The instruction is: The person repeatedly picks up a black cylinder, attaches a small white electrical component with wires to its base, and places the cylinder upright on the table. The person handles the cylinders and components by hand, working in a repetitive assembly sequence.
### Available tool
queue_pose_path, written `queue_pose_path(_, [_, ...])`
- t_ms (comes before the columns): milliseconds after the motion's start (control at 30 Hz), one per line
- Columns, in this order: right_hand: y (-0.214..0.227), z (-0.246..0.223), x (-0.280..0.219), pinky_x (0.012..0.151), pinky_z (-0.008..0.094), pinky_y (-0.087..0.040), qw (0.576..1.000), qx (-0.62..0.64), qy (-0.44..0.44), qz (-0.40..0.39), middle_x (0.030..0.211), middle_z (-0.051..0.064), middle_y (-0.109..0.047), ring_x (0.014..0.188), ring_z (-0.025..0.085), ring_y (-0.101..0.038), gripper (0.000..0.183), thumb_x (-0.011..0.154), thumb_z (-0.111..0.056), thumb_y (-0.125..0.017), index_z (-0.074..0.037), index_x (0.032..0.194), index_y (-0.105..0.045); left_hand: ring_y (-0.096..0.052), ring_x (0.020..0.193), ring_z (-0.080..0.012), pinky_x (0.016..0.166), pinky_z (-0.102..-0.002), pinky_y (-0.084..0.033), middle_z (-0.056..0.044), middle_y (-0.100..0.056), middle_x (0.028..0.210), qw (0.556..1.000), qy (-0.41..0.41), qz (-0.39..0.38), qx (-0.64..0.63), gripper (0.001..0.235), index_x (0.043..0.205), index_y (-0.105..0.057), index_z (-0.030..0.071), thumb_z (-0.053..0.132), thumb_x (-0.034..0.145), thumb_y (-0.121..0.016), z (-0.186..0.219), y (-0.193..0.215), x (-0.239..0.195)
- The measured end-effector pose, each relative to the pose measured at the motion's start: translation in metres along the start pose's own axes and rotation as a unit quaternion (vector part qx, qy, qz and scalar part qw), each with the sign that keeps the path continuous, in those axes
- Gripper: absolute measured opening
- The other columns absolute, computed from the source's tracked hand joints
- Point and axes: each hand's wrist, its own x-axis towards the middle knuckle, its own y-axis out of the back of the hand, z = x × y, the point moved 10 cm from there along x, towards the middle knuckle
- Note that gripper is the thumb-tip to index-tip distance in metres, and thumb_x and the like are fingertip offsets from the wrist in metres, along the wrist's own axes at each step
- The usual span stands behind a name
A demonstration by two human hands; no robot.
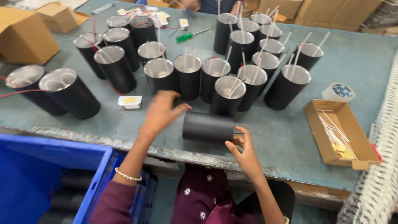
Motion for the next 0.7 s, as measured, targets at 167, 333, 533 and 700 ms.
queue_pose_path(167, [-0.002,0.010,-0.007,0.106,0.037,-0.046,0.996,-0.077,0.033,0.014,0.120,0.013,-0.071,0.118,0.023,-0.066,0.052,0.093,-0.017,-0.070,-0.003,0.139,-0.051,-0.047,0.118,-0.0544,0.095,-0.058,-0.043,-0.037,-0.048,0.127,0.946,0.219,0.137,0.194,0.096,0.138,-0.048,0.004,0.048,0.065,-0.093,-0.153,0.032,-0.025])
queue_pose_path(333, [0.005,0.002,-0.011,0.104,0.035,-0.048,0.987,-0.136,0.044,0.071,0.119,0.010,-0.073,0.116,0.022,-0.067,0.039,0.091,-0.017,-0.073,-0.003,0.126,-0.064,-0.050,0.119,-0.0450,0.103,-0.052,-0.043,-0.028,-0.055,0.123,0.960,0.224,0.101,0.135,0.053,0.127,-0.067,0.017,0.037,0.081,-0.086,-0.205,0.012,-0.042])
queue_pose_path(533, [0.026,-0.049,-0.044,0.108,0.037,-0.047,0.944,-0.211,0.157,0.198,0.125,0.014,-0.068,0.124,0.027,-0.063,0.027,0.091,-0.009,-0.069,-0.003,0.117,-0.064,-0.057,0.092,-0.0297,0.082,-0.042,-0.045,-0.016,-0.065,0.098,0.927,0.262,0.233,-0.133,0.032,0.118,-0.067,0.007,0.035,0.103,-0.069,-0.138,0.051,-0.072])
queue_pose_path(700, [-0.003,-0.095,-0.083,0.111,0.041,-0.043,0.946,-0.203,0.219,0.128,0.132,0.016,-0.063,0.127,0.033,-0.059,0.042,0.085,-0.011,-0.075,-0.003,0.124,-0.061,-0.068,0.081,-0.0139,0.068,-0.030,-0.056,-0.005,-0.069,0.094,0.800,0.222,-0.013,-0.557,0.050,0.117,-0.060,0.006,0.044,0.106,-0.030,0.036,-0.003,-0.125])
